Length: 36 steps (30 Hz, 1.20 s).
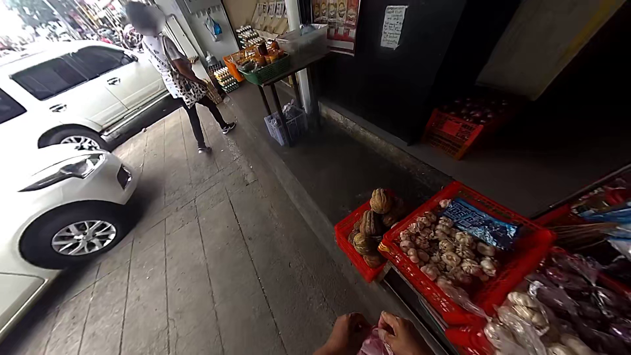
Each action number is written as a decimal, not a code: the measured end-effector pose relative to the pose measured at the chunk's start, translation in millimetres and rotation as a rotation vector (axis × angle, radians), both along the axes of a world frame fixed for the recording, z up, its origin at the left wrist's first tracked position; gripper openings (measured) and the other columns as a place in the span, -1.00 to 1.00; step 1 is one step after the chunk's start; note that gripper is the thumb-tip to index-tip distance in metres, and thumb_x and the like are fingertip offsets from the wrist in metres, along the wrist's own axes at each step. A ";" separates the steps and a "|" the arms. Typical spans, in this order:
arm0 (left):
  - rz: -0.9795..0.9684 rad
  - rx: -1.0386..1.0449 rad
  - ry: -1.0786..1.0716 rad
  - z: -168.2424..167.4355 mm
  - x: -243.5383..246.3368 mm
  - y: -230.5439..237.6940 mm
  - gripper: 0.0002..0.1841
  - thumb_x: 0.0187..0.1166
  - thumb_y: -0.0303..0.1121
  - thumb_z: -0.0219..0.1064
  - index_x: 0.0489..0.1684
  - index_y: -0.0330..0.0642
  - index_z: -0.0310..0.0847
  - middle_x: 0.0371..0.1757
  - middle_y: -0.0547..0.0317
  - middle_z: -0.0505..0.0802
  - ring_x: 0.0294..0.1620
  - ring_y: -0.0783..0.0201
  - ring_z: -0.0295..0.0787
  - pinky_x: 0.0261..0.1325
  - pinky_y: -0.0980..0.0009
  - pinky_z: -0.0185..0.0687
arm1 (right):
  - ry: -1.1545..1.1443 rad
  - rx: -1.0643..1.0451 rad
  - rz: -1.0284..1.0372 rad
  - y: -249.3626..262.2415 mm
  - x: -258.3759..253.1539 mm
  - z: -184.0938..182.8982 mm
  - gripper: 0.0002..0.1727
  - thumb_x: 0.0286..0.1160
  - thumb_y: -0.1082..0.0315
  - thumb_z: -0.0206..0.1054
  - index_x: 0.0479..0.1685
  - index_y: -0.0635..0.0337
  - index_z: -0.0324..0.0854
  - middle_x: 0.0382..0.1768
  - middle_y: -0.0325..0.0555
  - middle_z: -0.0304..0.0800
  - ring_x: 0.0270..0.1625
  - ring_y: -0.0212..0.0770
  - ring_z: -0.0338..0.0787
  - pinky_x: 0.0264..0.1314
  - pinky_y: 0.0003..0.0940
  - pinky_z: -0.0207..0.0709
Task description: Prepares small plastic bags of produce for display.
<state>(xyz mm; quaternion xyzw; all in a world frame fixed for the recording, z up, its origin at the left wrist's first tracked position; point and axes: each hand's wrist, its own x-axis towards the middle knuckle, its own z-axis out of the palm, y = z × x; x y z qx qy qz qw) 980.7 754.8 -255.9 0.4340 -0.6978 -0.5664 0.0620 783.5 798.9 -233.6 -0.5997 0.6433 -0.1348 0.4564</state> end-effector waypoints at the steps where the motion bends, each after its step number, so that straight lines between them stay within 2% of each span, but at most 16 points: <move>1: -0.022 0.003 -0.002 1.9 -5.1 -3.9 -0.68 0.74 -0.31 0.20 0.11 -0.43 0.73 0.00 -0.25 0.86 0.06 -0.05 0.81 0.28 -0.03 0.62 | -0.001 0.018 -0.034 -1.8 -4.1 3.1 -0.70 0.56 0.25 0.38 -0.12 0.41 0.72 -0.22 0.24 0.83 -0.05 0.18 0.83 0.14 0.19 0.62; 5: -0.047 -0.032 0.061 3.3 -28.9 -26.3 -0.69 0.72 -0.31 0.23 0.06 -0.43 0.74 -0.07 -0.22 0.86 -0.03 0.00 0.81 0.21 0.01 0.64 | 0.041 0.045 -0.128 -14.5 -21.7 17.2 -0.76 0.65 0.38 0.23 0.02 0.40 0.69 -0.14 0.25 0.83 0.02 0.18 0.84 0.19 0.18 0.62; 8: -0.027 -0.013 0.125 8.3 -46.0 -37.9 -0.69 0.73 -0.28 0.25 0.07 -0.38 0.75 -0.05 -0.15 0.87 -0.02 0.09 0.82 0.23 0.09 0.65 | 0.074 0.115 -0.085 -27.7 -44.0 33.9 -0.74 0.66 0.50 0.16 0.13 0.34 0.72 -0.02 0.21 0.86 0.10 0.13 0.85 0.30 0.13 0.61; 11: -0.027 0.006 0.195 11.4 -54.5 -52.2 -0.72 0.72 -0.33 0.25 0.07 -0.39 0.75 -0.04 -0.13 0.87 -0.01 0.14 0.82 0.23 0.15 0.66 | 0.091 0.194 -0.031 -48.0 -70.7 50.1 -0.71 0.62 0.56 0.18 0.17 0.28 0.74 0.03 0.14 0.88 0.06 0.05 0.89 0.28 0.08 0.68; 16: -0.030 0.067 0.228 15.1 -60.8 -83.7 -0.69 0.74 -0.26 0.24 0.10 -0.36 0.74 -0.06 -0.09 0.86 -0.06 0.17 0.80 0.17 0.16 0.66 | 0.230 0.186 0.057 -87.7 -80.5 71.1 -0.80 0.50 0.37 0.44 -0.03 0.30 0.77 -0.11 0.13 0.87 0.02 0.08 0.84 0.24 0.14 0.63; 20: -0.017 0.085 0.274 18.4 -67.6 -97.5 -0.71 0.73 -0.30 0.24 0.09 -0.38 0.73 -0.15 -0.04 0.84 -0.17 0.23 0.75 0.06 0.21 0.65 | 0.351 0.239 0.237 -110.5 -69.6 83.9 -0.69 0.63 0.21 0.36 -0.08 0.36 0.73 -0.12 0.23 0.80 0.08 0.19 0.78 0.28 0.20 0.54; 22: -0.027 0.092 0.303 20.5 -72.7 -98.4 -0.72 0.71 -0.30 0.27 0.06 -0.37 0.73 -0.19 0.00 0.83 -0.24 0.29 0.71 -0.02 0.27 0.64 | 0.383 0.271 0.298 -112.3 -66.1 92.0 -0.69 0.70 0.23 0.28 -0.07 0.37 0.73 -0.06 0.26 0.81 0.14 0.21 0.77 0.31 0.22 0.52; 26: -0.100 0.088 0.355 27.9 -85.3 -90.4 -0.73 0.70 -0.34 0.28 0.08 -0.40 0.72 -0.12 -0.05 0.85 -0.13 0.28 0.76 0.10 0.28 0.66 | 0.385 0.239 0.350 -91.5 -81.2 89.7 -0.81 0.59 0.45 0.26 -0.05 0.37 0.74 -0.05 0.28 0.82 0.15 0.25 0.79 0.31 0.26 0.54; 28: -0.106 0.093 0.371 29.7 -91.9 -82.7 -0.73 0.70 -0.34 0.28 0.07 -0.41 0.72 -0.13 -0.05 0.85 -0.15 0.27 0.75 0.09 0.27 0.65 | 0.351 0.215 0.309 -73.6 -94.1 90.3 -0.80 0.53 0.50 0.29 -0.01 0.36 0.75 -0.03 0.27 0.83 0.15 0.24 0.80 0.33 0.24 0.56; 31: -0.070 0.139 0.411 28.9 -99.6 -68.1 -0.73 0.69 -0.30 0.30 0.05 -0.37 0.72 -0.18 0.03 0.83 -0.25 0.35 0.69 -0.03 0.32 0.63 | 0.299 0.194 0.179 -44.5 -107.5 99.4 -0.78 0.50 0.49 0.32 0.04 0.39 0.72 -0.02 0.28 0.83 0.14 0.22 0.81 0.34 0.24 0.57; 33: -0.044 0.166 0.423 30.3 -106.2 -58.3 -0.74 0.68 -0.29 0.31 0.02 -0.34 0.72 -0.26 0.12 0.79 -0.37 0.41 0.60 -0.19 0.38 0.55 | 0.253 0.151 0.072 -23.9 -112.9 108.9 -0.77 0.49 0.49 0.33 0.06 0.40 0.70 -0.05 0.26 0.83 0.08 0.19 0.83 0.28 0.21 0.60; 36: -0.059 0.186 0.414 46.2 -117.8 -46.6 -0.75 0.70 -0.29 0.31 0.03 -0.33 0.71 -0.28 0.16 0.76 -0.43 0.46 0.52 -0.28 0.44 0.48 | 0.183 -0.006 -0.068 7.8 -119.7 113.5 -0.74 0.50 0.48 0.32 0.09 0.38 0.75 -0.03 0.22 0.87 0.06 0.11 0.87 0.28 0.14 0.65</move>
